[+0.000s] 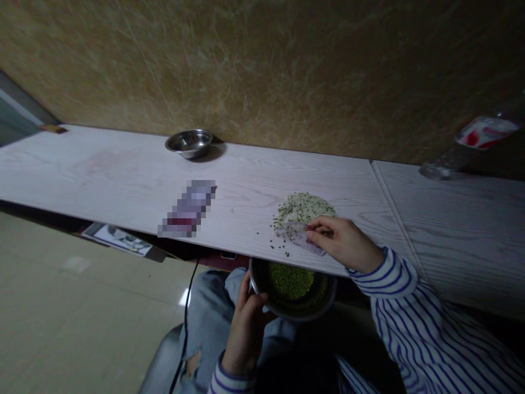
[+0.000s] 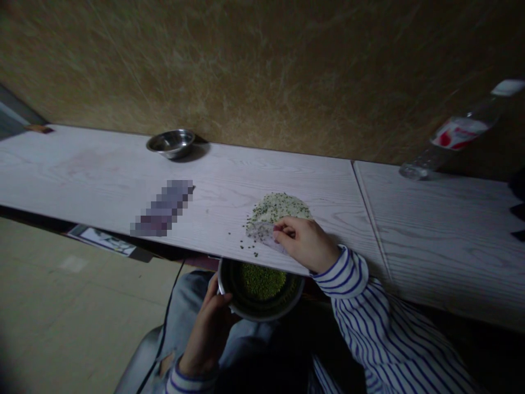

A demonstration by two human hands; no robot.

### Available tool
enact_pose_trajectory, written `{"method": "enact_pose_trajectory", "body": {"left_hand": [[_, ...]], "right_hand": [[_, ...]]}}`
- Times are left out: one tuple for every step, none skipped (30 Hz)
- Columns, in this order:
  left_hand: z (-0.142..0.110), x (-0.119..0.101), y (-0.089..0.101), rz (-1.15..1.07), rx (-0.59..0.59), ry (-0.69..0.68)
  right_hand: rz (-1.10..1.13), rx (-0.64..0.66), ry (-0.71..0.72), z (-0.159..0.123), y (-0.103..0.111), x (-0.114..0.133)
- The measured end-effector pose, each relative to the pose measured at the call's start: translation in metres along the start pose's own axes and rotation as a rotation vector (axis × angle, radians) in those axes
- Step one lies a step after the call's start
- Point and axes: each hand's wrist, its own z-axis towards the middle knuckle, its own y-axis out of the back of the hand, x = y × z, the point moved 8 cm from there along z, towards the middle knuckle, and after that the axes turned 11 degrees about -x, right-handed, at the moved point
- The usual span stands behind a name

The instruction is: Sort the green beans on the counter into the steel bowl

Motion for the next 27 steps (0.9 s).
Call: {"method": "enact_pose_trajectory", "body": {"left_hand": [[0.0,0.0,0.0,0.005,0.0,-0.003],[0.0,-0.001,0.0,0.007,0.002,-0.005],[0.0,-0.001,0.0,0.006,0.003,-0.005],[0.0,-0.001,0.0,0.002,0.004,-0.004],[0.0,-0.001,0.0,-0.001,0.005,-0.002],[0.0,-0.001,0.0,-0.003,0.005,0.001],[0.0,-0.001,0.0,-0.004,0.004,0.005],[0.0,-0.001,0.0,-0.005,0.002,0.007],[0.0,0.0,0.0,-0.005,0.001,0.009],[0.0,0.0,0.0,-0.006,0.0,0.008],[0.0,0.0,0.0,-0.006,0.0,0.006],[0.0,0.0,0.0,-0.007,0.0,0.004],[0.0,0.001,0.0,-0.006,0.002,0.002],[0.0,0.001,0.0,-0.003,0.005,0.002],[0.0,0.001,0.0,0.0,0.01,0.005],[0.0,0.001,0.0,0.001,0.016,0.007],[0.0,0.002,0.0,0.002,0.021,0.009],[0.001,0.002,0.0,0.002,0.027,0.01],[0.001,0.001,0.0,0.001,0.03,0.01],[0.001,0.001,0.0,0.0,0.032,0.008],[0.001,0.001,0.001,0.001,0.031,0.007],[0.001,0.001,0.001,0.002,0.029,0.008],[0.001,0.001,0.001,0.006,0.028,0.01],[0.001,0.001,0.001,0.01,0.027,0.011],[0.001,0.001,0.001,0.013,0.025,0.012],[0.001,0.002,0.001,0.015,0.026,0.015],[0.0,0.002,0.0,0.016,0.026,0.015]], "right_hand": [[0.001,-0.004,-0.005,0.0,0.001,-0.001],[0.001,-0.007,-0.007,0.0,0.001,-0.003],[0.0,-0.01,-0.008,0.0,0.002,-0.004],[-0.001,-0.012,-0.009,0.0,0.003,-0.005],[-0.003,-0.015,-0.009,0.0,0.004,-0.005],[-0.004,-0.014,-0.01,-0.001,0.004,-0.006],[-0.005,-0.014,-0.01,-0.001,0.004,-0.006],[-0.007,-0.011,-0.011,-0.002,0.004,-0.006],[-0.011,-0.008,-0.01,-0.002,0.003,-0.006],[-0.017,-0.003,-0.007,-0.002,0.002,-0.004],[-0.024,0.003,-0.002,-0.003,0.0,-0.002],[-0.028,0.012,0.005,-0.003,-0.002,0.0],[-0.031,0.023,0.009,-0.004,-0.005,0.003],[-0.029,0.036,0.012,-0.004,-0.007,0.005],[-0.024,0.05,0.013,-0.005,-0.008,0.008],[-0.016,0.064,0.012,-0.006,-0.01,0.009],[-0.007,0.075,0.01,-0.007,-0.01,0.01],[0.001,0.08,0.006,-0.008,-0.009,0.01],[0.009,0.078,0.0,-0.009,-0.008,0.009],[0.015,0.074,-0.009,-0.009,-0.006,0.007],[0.018,0.066,-0.019,-0.01,-0.004,0.004],[0.02,0.058,-0.029,-0.01,-0.002,0.001],[0.021,0.051,-0.038,-0.01,0.0,-0.002],[0.02,0.048,-0.044,-0.011,0.001,-0.004],[0.017,0.048,-0.048,-0.011,0.001,-0.006],[0.015,0.051,-0.049,-0.012,0.001,-0.007],[0.014,0.053,-0.05,-0.012,0.002,-0.008]]}}
